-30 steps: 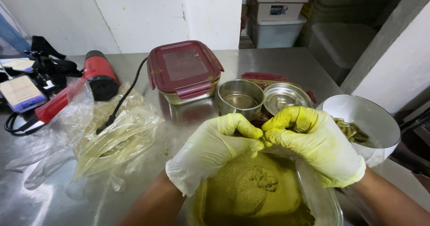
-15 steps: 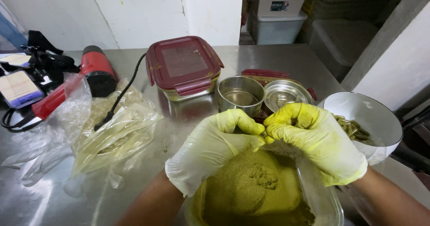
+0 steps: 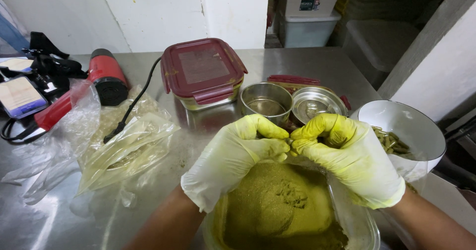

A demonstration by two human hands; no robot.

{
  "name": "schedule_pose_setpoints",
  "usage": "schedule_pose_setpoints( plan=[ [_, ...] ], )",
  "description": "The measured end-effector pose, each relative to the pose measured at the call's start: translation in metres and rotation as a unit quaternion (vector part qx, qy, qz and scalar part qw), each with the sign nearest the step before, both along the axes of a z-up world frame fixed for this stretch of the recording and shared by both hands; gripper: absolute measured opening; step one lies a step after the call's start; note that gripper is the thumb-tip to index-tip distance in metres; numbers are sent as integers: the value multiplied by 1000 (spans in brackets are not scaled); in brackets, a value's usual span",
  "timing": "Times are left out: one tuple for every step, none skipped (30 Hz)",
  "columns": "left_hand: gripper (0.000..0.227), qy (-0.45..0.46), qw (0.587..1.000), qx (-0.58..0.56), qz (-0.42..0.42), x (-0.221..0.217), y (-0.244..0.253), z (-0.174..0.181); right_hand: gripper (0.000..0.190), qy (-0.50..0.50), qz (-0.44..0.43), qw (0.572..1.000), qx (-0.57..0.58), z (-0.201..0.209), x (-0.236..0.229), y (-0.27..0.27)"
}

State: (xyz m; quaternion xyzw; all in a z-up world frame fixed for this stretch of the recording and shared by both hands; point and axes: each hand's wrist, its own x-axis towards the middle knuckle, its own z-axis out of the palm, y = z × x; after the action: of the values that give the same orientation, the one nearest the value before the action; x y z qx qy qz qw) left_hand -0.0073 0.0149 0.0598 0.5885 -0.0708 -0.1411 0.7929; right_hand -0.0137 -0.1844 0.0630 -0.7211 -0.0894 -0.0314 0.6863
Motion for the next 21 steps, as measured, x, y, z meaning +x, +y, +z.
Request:
schedule_pose_setpoints(
  plan=[
    [21, 0, 1000, 0, 0, 1, 0, -2, 4, 0, 0, 1000, 0, 1, -1, 0],
    [22, 1, 1000, -9, -2, 3, -1, -4, 4, -13, -9, 999, -36, 2, -1, 1],
    [23, 1, 1000, -19, -5, 4, -1, -7, 3, -26, -19, 997, -72, 2, -2, 1],
    [23, 1, 1000, -19, -5, 4, -2, -6, 3, -26, -19, 997, -72, 3, -3, 2],
    [23, 6, 1000, -18, -5, 5, -2, -5, 3, -63, -18, 993, -93, 4, -4, 3],
    [24, 11, 1000, -17, -4, 5, -2, -5, 4, -101, -16, 988, -114, 4, -6, 4],
    [24, 12, 1000, -17, -4, 6, -2, -7, 4, -100, -16, 988, -114, 3, -5, 3],
    [23, 12, 1000, -25, -6, 6, -3, -8, 4, -129, -14, 981, -143, 2, -4, 1],
    [23, 11, 999, -33, -9, 8, -3, -10, 5, -159, -12, 972, -173, 1, -4, 0],
    [23, 12, 999, -33, -9, 6, -3, -6, 5, -158, -13, 972, -173, 2, -4, 0],
    [22, 17, 1000, -25, -6, 4, -2, -2, 6, -179, -16, 964, -194, 4, -5, 0],
    [21, 21, 1000, -16, -2, 2, -2, 2, 7, -200, -20, 956, -216, 5, -6, 0],
    [21, 22, 1000, -16, -2, 2, -2, 0, 7, -200, -19, 956, -215, 5, -6, 0],
    [20, 16, 1000, -23, -6, 3, -2, -1, 7, -233, -16, 943, -236, 6, -5, -1],
    [18, 9, 999, -30, -10, 3, -2, -3, 7, -265, -12, 929, -257, 6, -5, -1],
    [18, 10, 999, -30, -10, 4, -1, -5, 7, -265, -12, 929, -257, 6, -5, -1],
    [17, -10, 999, -34, -19, 4, 0, -7, 8, -275, -9, 924, -263, 7, -5, -2],
    [16, -30, 998, -39, -28, 5, 0, -9, 9, -286, -5, 919, -270, 7, -5, -2],
    [16, -30, 998, -39, -28, 6, 0, -10, 9, -286, -6, 920, -270, 7, -5, -1],
    [16, -32, 999, -36, -23, 6, -1, -11, 8, -286, -12, 919, -272, 7, -5, -1],
    [16, -34, 999, -34, -18, 6, -1, -12, 7, -287, -17, 918, -275, 7, -5, 0]
  ],
)
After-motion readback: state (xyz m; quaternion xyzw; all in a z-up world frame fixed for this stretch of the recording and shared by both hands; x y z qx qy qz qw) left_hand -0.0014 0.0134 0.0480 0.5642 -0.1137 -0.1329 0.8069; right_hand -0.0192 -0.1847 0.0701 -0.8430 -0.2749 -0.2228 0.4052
